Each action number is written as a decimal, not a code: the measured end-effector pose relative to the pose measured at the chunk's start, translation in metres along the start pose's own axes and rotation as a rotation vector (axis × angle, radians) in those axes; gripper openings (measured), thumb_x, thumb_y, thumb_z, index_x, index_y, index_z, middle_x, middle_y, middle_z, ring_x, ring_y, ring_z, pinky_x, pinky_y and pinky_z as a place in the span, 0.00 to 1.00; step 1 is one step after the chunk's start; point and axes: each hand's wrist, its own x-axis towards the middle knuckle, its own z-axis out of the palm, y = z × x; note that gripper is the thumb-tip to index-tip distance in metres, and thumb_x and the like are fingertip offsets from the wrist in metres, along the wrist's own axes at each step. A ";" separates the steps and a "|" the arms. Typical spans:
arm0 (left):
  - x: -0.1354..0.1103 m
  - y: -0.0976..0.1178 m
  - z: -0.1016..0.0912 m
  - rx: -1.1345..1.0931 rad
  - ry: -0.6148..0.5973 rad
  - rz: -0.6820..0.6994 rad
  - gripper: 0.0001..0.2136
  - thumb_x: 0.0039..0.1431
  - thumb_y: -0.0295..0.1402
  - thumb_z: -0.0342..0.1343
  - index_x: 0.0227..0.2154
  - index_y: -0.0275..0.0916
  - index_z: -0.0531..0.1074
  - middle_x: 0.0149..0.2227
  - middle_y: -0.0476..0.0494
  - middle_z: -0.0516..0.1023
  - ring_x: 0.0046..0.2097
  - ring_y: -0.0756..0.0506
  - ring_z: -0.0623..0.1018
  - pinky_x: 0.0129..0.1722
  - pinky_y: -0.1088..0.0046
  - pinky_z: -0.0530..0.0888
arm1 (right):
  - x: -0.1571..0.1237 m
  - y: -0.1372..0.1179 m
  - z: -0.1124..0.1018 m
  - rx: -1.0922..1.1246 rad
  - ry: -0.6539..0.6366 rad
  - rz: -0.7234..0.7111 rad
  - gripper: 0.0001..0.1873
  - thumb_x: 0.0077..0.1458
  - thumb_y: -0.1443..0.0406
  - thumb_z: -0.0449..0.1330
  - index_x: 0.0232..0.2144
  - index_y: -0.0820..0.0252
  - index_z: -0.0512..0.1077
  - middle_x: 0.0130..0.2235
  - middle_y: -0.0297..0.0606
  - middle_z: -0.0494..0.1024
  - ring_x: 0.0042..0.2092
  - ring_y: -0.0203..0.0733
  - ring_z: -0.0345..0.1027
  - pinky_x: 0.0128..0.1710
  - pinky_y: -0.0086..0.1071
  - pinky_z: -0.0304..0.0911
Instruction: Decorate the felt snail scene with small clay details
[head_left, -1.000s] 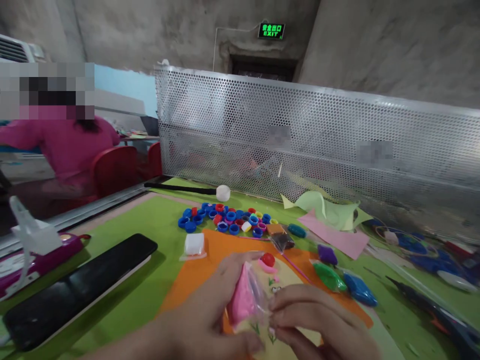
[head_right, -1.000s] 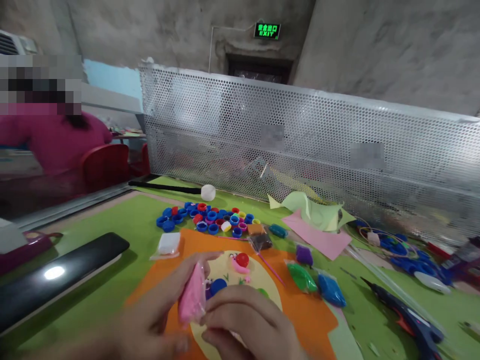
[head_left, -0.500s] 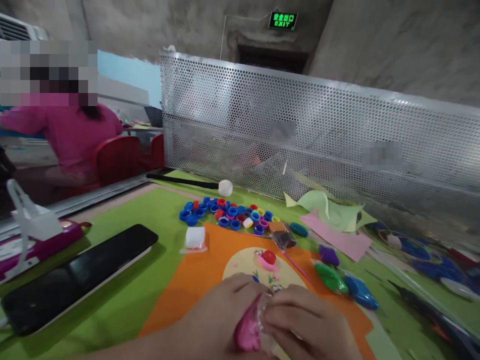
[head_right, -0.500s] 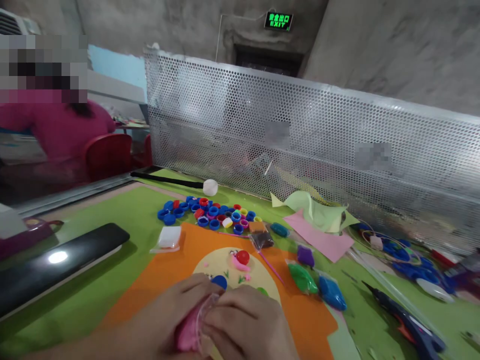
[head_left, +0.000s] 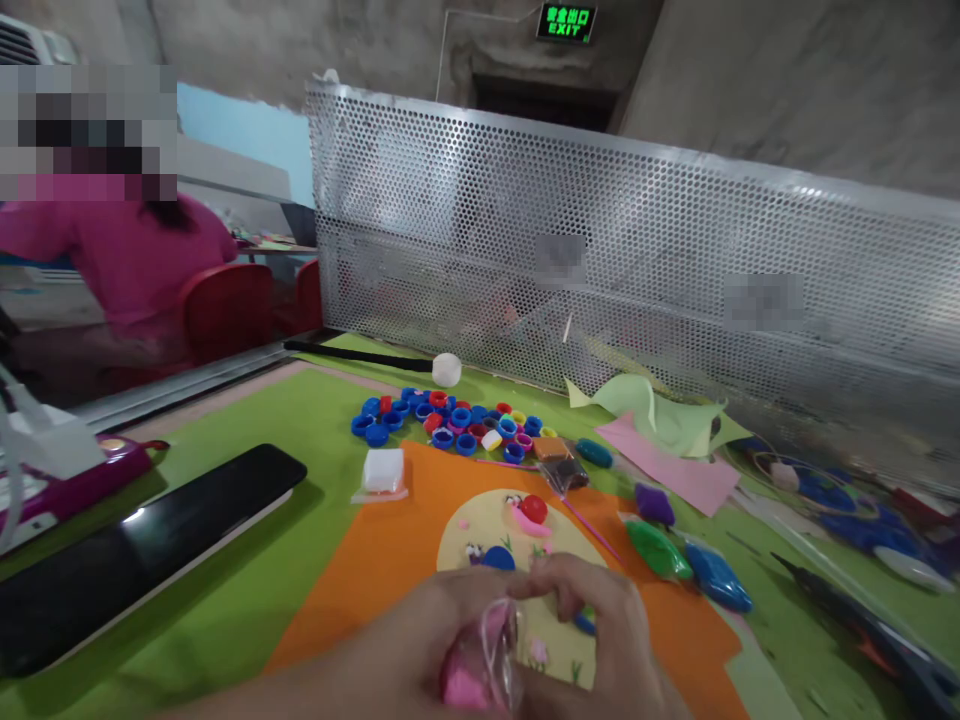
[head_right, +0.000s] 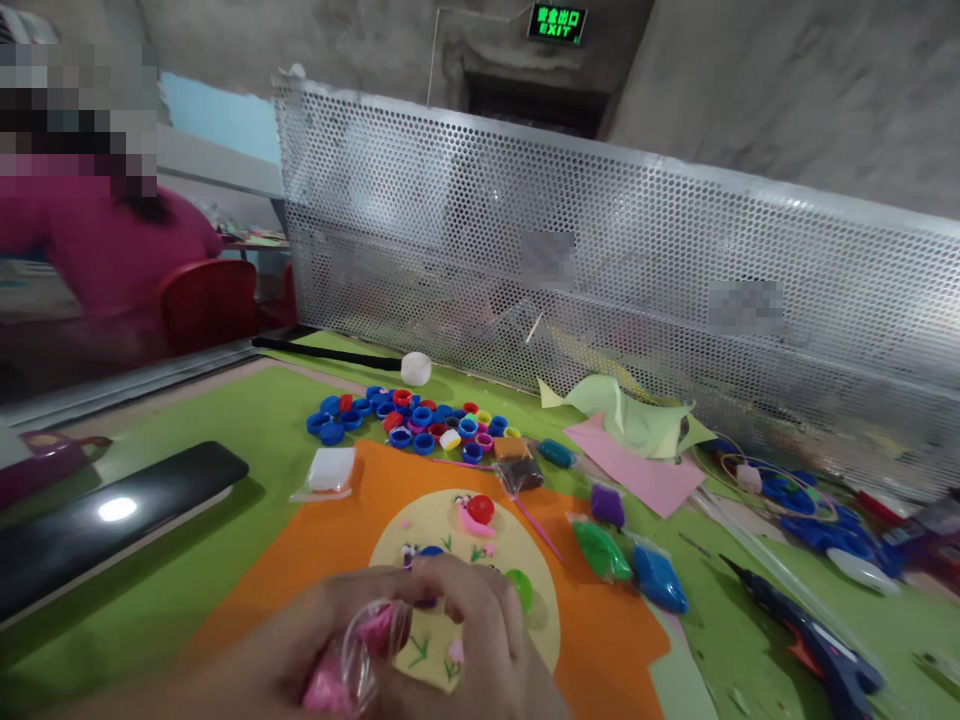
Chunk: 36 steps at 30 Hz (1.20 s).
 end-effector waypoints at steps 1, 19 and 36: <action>0.001 0.000 -0.001 0.015 -0.024 -0.019 0.26 0.48 0.41 0.58 0.51 0.45 0.62 0.46 0.43 0.72 0.44 0.42 0.74 0.43 0.63 0.71 | 0.001 0.004 0.002 -0.017 -0.003 0.016 0.23 0.49 0.53 0.62 0.47 0.46 0.61 0.35 0.37 0.71 0.34 0.45 0.71 0.25 0.32 0.73; 0.013 -0.004 -0.030 0.882 0.155 0.156 0.16 0.61 0.33 0.41 0.52 0.47 0.58 0.44 0.47 0.72 0.45 0.47 0.72 0.44 0.69 0.69 | 0.031 0.017 -0.023 0.005 0.016 -0.224 0.11 0.56 0.60 0.57 0.39 0.57 0.63 0.34 0.36 0.73 0.34 0.39 0.68 0.33 0.31 0.68; 0.048 -0.056 -0.091 1.379 0.329 0.161 0.16 0.62 0.30 0.38 0.36 0.45 0.72 0.39 0.50 0.78 0.38 0.47 0.75 0.42 0.64 0.58 | 0.040 0.081 0.005 -0.079 -0.124 -0.173 0.11 0.54 0.72 0.50 0.37 0.59 0.69 0.38 0.40 0.72 0.42 0.46 0.62 0.43 0.43 0.59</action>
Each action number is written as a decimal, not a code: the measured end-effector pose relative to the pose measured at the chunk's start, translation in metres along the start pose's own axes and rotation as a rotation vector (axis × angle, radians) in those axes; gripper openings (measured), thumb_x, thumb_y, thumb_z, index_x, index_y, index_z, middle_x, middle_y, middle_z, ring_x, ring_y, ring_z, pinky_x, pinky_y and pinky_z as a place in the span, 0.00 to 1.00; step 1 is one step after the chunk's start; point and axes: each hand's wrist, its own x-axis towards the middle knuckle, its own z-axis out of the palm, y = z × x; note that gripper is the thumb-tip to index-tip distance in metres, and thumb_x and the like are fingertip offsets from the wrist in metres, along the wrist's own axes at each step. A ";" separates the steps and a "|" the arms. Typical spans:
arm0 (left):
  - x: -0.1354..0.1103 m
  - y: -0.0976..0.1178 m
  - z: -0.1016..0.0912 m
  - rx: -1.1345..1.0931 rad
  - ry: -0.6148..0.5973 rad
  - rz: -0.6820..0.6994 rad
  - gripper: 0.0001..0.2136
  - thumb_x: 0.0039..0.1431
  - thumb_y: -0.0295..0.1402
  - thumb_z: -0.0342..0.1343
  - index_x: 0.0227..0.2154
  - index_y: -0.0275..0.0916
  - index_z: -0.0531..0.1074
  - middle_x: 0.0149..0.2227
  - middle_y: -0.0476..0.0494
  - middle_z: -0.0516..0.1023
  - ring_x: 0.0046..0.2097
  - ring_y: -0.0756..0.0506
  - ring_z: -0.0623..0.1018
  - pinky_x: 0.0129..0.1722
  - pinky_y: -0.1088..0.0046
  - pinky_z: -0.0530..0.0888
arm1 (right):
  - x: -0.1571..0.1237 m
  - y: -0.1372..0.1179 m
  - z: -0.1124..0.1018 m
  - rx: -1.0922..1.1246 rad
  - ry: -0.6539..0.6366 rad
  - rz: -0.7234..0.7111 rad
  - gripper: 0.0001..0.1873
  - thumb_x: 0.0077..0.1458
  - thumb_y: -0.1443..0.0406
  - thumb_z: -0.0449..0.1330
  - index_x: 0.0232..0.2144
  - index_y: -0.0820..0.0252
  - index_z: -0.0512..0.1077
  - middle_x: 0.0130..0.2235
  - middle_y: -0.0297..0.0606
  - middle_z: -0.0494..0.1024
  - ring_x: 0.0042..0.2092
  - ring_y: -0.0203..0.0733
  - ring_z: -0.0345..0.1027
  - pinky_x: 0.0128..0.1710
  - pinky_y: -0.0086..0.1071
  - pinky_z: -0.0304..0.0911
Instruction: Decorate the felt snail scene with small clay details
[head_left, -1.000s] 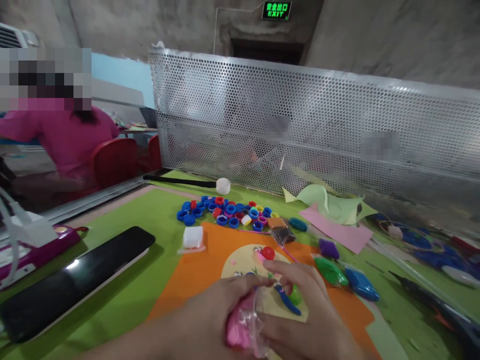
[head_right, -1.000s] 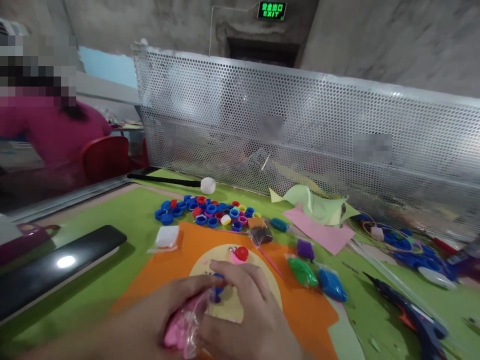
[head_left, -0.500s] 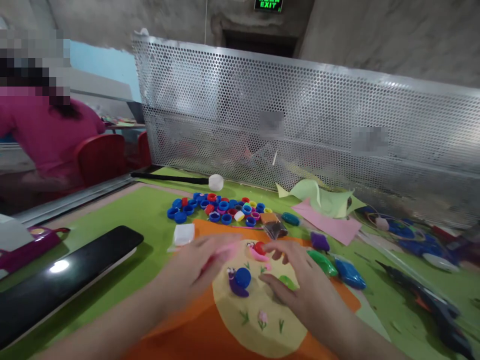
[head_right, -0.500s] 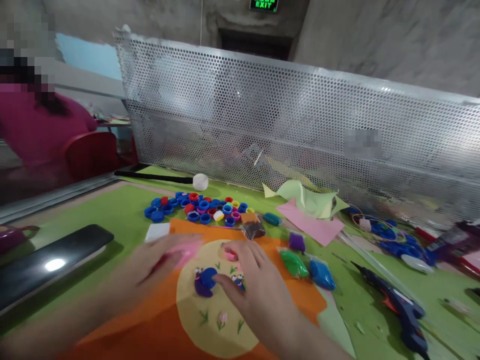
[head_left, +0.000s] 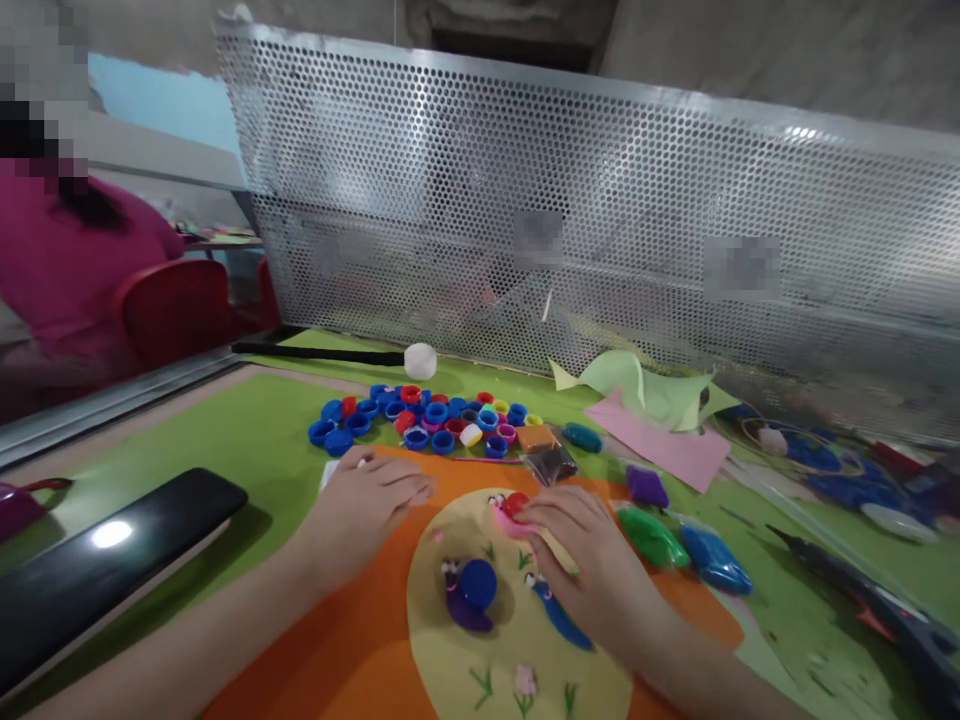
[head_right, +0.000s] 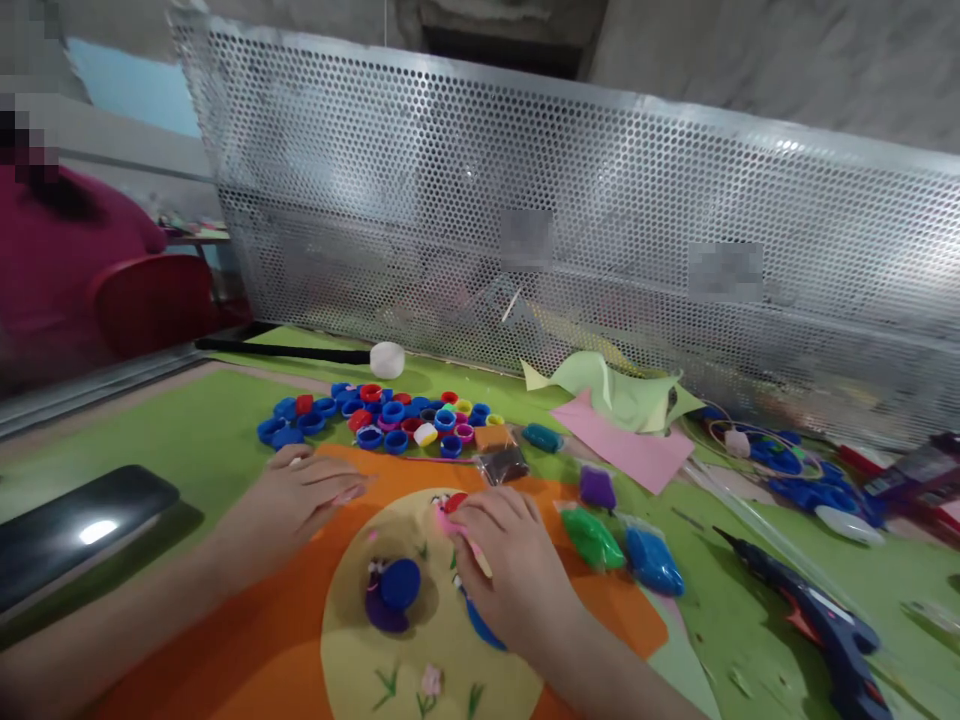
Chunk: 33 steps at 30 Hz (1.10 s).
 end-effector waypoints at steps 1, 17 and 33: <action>0.000 0.000 0.000 0.006 0.002 0.002 0.16 0.63 0.30 0.37 0.36 0.45 0.73 0.38 0.51 0.78 0.37 0.47 0.75 0.42 0.64 0.58 | -0.001 0.004 0.002 -0.003 0.016 0.025 0.10 0.55 0.72 0.49 0.36 0.60 0.69 0.37 0.40 0.72 0.41 0.46 0.62 0.42 0.43 0.59; -0.004 -0.021 0.007 0.167 0.158 0.114 0.12 0.59 0.38 0.42 0.32 0.45 0.72 0.34 0.50 0.79 0.36 0.43 0.77 0.42 0.62 0.60 | 0.000 0.049 0.000 -0.060 0.113 0.379 0.09 0.55 0.73 0.50 0.30 0.59 0.68 0.33 0.35 0.73 0.38 0.39 0.66 0.39 0.31 0.61; -0.001 -0.011 0.009 0.129 -0.134 -0.111 0.20 0.62 0.34 0.32 0.42 0.43 0.70 0.44 0.44 0.74 0.45 0.41 0.73 0.42 0.63 0.64 | 0.013 0.046 -0.064 -0.695 -0.591 0.870 0.11 0.54 0.61 0.60 0.32 0.66 0.70 0.32 0.37 0.72 0.33 0.41 0.68 0.32 0.37 0.65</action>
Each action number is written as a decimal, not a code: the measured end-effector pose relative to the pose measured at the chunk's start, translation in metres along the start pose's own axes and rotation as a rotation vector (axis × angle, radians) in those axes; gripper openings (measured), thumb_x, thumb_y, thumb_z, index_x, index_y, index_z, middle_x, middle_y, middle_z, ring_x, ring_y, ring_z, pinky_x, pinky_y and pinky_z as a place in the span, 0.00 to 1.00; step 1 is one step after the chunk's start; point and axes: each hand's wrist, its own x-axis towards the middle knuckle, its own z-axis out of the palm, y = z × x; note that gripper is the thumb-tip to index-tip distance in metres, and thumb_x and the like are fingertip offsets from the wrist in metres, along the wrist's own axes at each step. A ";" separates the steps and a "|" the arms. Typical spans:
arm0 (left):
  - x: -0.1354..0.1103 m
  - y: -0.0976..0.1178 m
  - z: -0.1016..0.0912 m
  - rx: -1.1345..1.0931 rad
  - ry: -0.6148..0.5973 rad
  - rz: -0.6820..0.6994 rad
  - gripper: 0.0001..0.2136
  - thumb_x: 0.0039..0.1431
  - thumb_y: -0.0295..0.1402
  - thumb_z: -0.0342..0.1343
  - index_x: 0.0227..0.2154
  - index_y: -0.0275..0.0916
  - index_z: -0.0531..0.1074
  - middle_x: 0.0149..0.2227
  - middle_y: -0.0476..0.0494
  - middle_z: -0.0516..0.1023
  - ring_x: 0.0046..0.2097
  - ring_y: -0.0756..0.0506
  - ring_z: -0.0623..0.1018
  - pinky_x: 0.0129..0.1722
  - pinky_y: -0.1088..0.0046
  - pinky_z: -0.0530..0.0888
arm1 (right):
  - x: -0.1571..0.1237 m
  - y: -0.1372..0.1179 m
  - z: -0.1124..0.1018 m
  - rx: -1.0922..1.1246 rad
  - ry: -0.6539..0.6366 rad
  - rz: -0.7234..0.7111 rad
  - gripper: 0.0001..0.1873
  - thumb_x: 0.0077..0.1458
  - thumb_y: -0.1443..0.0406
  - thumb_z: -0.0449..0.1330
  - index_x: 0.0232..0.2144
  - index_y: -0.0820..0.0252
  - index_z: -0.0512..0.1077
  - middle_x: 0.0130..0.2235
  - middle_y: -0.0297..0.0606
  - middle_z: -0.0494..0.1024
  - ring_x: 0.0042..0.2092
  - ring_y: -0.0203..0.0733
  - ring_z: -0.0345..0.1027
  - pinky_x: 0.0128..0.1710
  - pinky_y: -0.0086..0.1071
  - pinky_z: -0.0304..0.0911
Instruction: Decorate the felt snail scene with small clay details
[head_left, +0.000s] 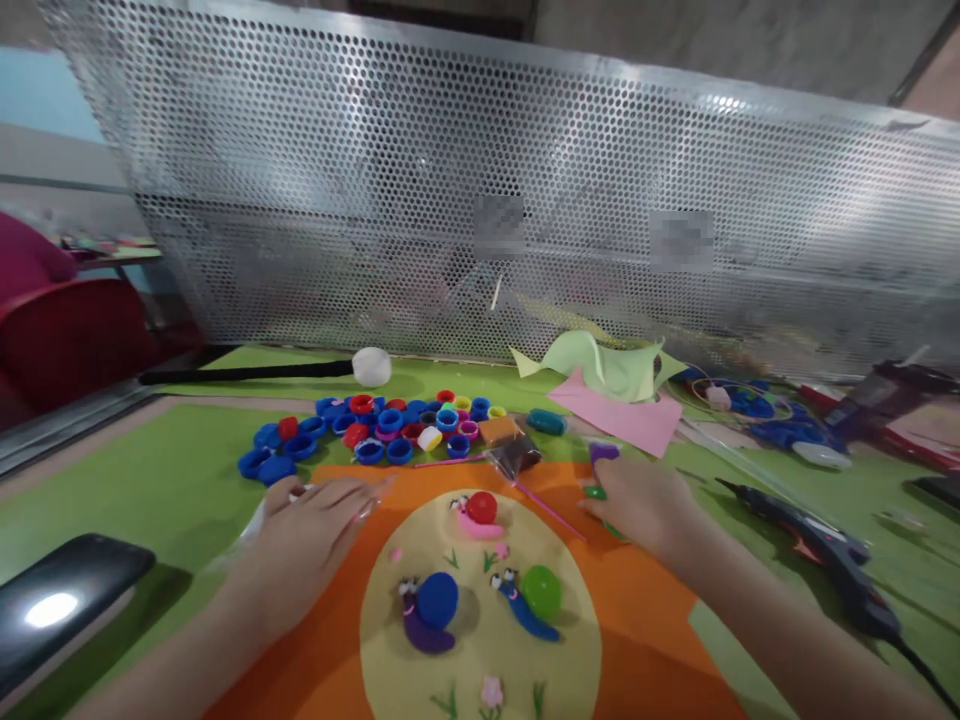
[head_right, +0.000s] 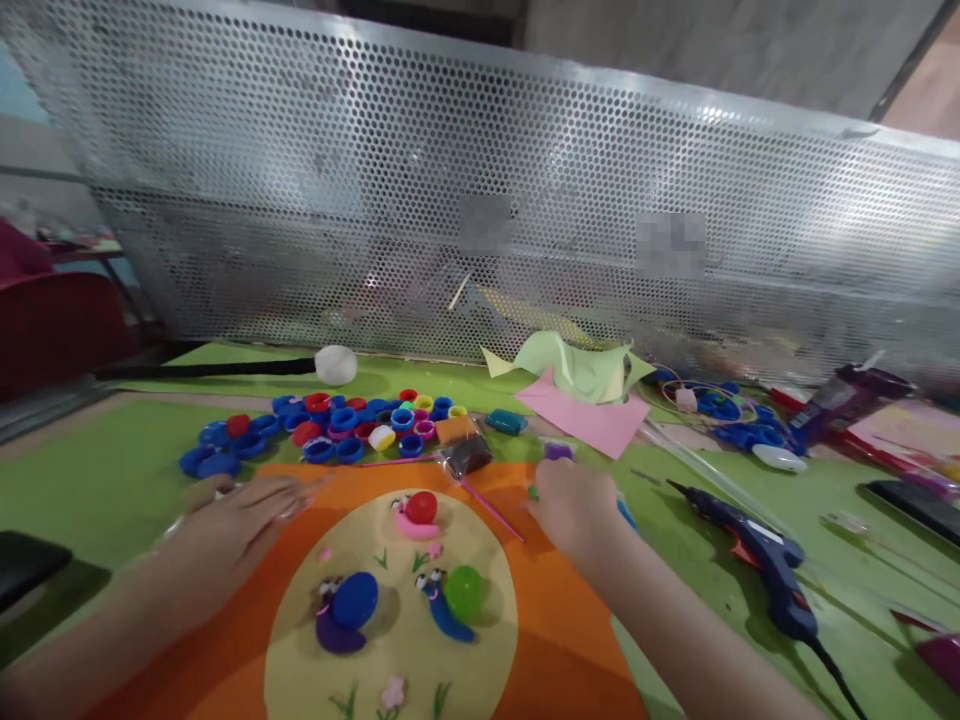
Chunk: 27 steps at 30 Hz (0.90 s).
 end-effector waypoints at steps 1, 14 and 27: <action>0.000 0.002 -0.001 -0.003 -0.013 0.006 0.20 0.62 0.32 0.32 0.44 0.43 0.70 0.44 0.44 0.74 0.44 0.42 0.73 0.42 0.63 0.64 | 0.001 -0.001 0.002 -0.015 -0.016 -0.019 0.10 0.54 0.62 0.60 0.33 0.65 0.70 0.33 0.36 0.72 0.33 0.39 0.68 0.32 0.35 0.65; -0.006 0.025 -0.013 0.022 -0.101 0.061 0.17 0.59 0.38 0.44 0.50 0.42 0.65 0.42 0.42 0.71 0.43 0.41 0.70 0.46 0.58 0.59 | 0.006 0.001 0.000 -0.067 0.773 -0.079 0.18 0.54 0.62 0.59 0.47 0.60 0.66 0.38 0.43 0.65 0.40 0.49 0.62 0.28 0.33 0.61; -0.005 -0.023 -0.049 0.136 -0.130 -0.501 0.21 0.54 0.47 0.43 0.37 0.36 0.71 0.34 0.36 0.77 0.35 0.34 0.76 0.36 0.55 0.67 | 0.029 -0.009 0.044 -0.067 0.527 -0.179 0.13 0.52 0.64 0.58 0.40 0.64 0.70 0.38 0.47 0.68 0.39 0.50 0.65 0.34 0.36 0.62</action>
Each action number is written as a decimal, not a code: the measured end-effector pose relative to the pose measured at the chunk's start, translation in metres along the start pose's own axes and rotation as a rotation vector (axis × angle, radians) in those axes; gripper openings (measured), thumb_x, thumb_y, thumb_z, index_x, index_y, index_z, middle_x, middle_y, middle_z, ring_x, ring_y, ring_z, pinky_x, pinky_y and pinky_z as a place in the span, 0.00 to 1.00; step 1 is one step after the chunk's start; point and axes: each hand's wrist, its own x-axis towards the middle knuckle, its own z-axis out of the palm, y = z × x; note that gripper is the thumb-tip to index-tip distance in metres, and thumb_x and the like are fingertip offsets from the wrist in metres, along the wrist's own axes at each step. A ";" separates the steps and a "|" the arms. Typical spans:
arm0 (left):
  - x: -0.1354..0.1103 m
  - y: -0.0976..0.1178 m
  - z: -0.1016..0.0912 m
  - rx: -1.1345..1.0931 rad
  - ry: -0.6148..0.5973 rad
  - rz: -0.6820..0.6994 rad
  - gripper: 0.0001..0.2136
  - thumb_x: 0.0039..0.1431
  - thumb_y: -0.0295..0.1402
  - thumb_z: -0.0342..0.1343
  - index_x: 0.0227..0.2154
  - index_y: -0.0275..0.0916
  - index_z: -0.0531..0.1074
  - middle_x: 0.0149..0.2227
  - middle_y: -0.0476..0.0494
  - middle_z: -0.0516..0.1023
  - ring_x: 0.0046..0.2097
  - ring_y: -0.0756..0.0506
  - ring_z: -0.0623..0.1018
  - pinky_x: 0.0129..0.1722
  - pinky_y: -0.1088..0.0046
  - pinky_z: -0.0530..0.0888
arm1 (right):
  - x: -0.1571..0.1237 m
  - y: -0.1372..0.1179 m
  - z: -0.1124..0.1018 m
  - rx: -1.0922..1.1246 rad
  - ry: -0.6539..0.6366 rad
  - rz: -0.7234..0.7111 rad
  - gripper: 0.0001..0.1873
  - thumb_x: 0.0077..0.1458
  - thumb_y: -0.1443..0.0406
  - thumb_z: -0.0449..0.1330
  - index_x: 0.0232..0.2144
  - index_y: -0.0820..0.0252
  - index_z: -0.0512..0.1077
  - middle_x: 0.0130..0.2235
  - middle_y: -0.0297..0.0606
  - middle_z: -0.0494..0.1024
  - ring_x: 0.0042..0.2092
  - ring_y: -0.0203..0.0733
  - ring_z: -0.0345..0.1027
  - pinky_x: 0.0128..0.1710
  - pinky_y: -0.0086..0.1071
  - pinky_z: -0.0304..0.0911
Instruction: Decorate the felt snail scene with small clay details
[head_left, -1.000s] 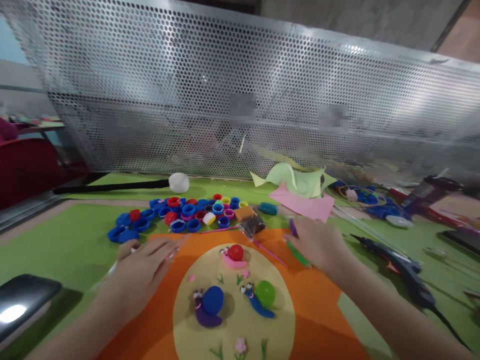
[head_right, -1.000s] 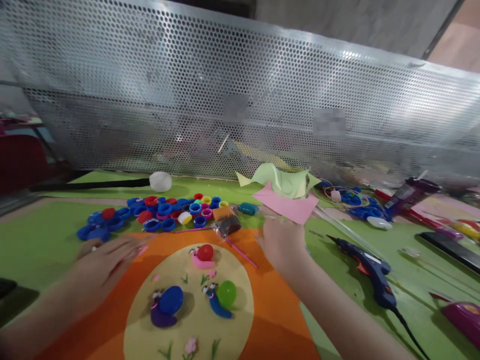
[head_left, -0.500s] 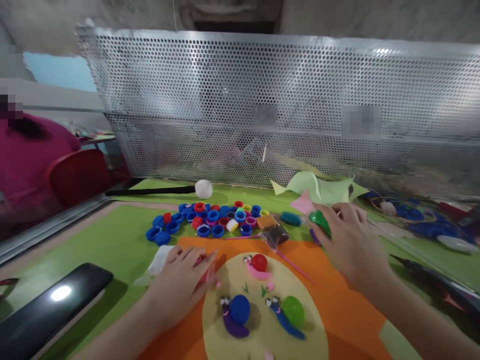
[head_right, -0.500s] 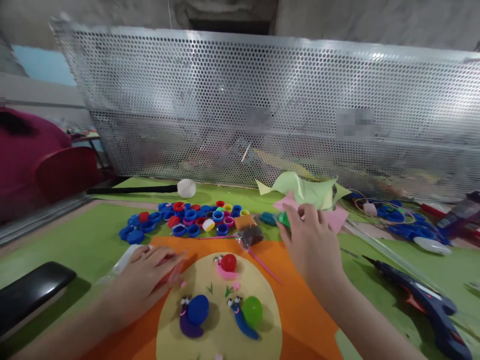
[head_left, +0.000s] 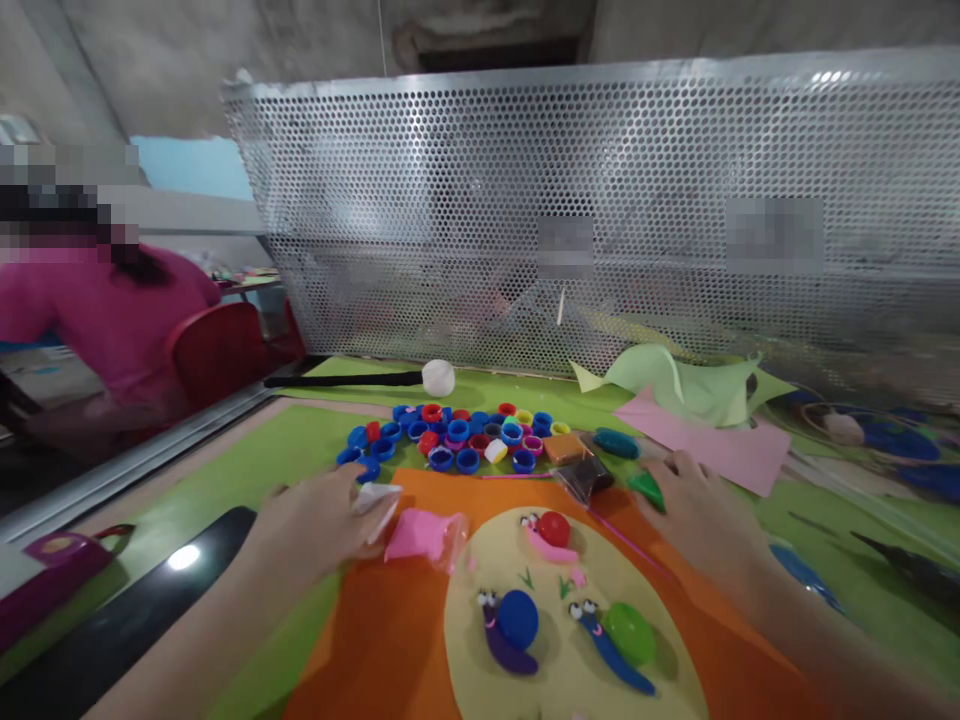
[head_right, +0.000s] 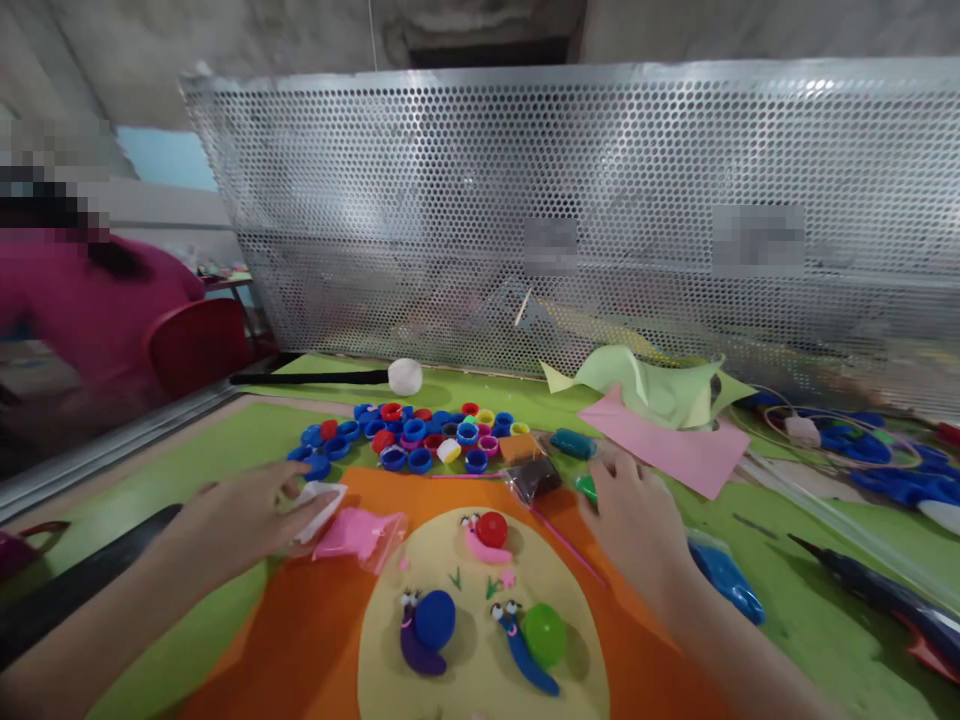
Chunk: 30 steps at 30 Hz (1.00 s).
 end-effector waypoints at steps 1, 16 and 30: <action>0.000 -0.001 0.001 0.000 -0.018 0.008 0.20 0.53 0.48 0.44 0.34 0.37 0.72 0.31 0.37 0.77 0.33 0.35 0.76 0.34 0.56 0.68 | -0.001 -0.002 0.002 -0.002 -0.014 -0.005 0.12 0.52 0.64 0.58 0.40 0.65 0.70 0.38 0.48 0.68 0.39 0.51 0.65 0.34 0.36 0.62; 0.004 0.025 0.022 -0.094 -0.028 0.516 0.18 0.60 0.34 0.37 0.49 0.41 0.65 0.50 0.42 0.71 0.54 0.37 0.63 0.50 0.51 0.56 | -0.007 -0.020 0.001 -0.059 -0.090 -0.026 0.11 0.58 0.66 0.52 0.38 0.68 0.70 0.37 0.53 0.68 0.38 0.53 0.64 0.30 0.35 0.60; -0.001 -0.007 0.011 0.001 0.019 0.320 0.25 0.54 0.50 0.46 0.49 0.41 0.67 0.53 0.35 0.68 0.53 0.31 0.66 0.48 0.47 0.61 | -0.006 -0.020 0.000 0.005 -0.086 0.013 0.10 0.57 0.66 0.53 0.37 0.68 0.70 0.37 0.51 0.68 0.38 0.54 0.65 0.28 0.35 0.61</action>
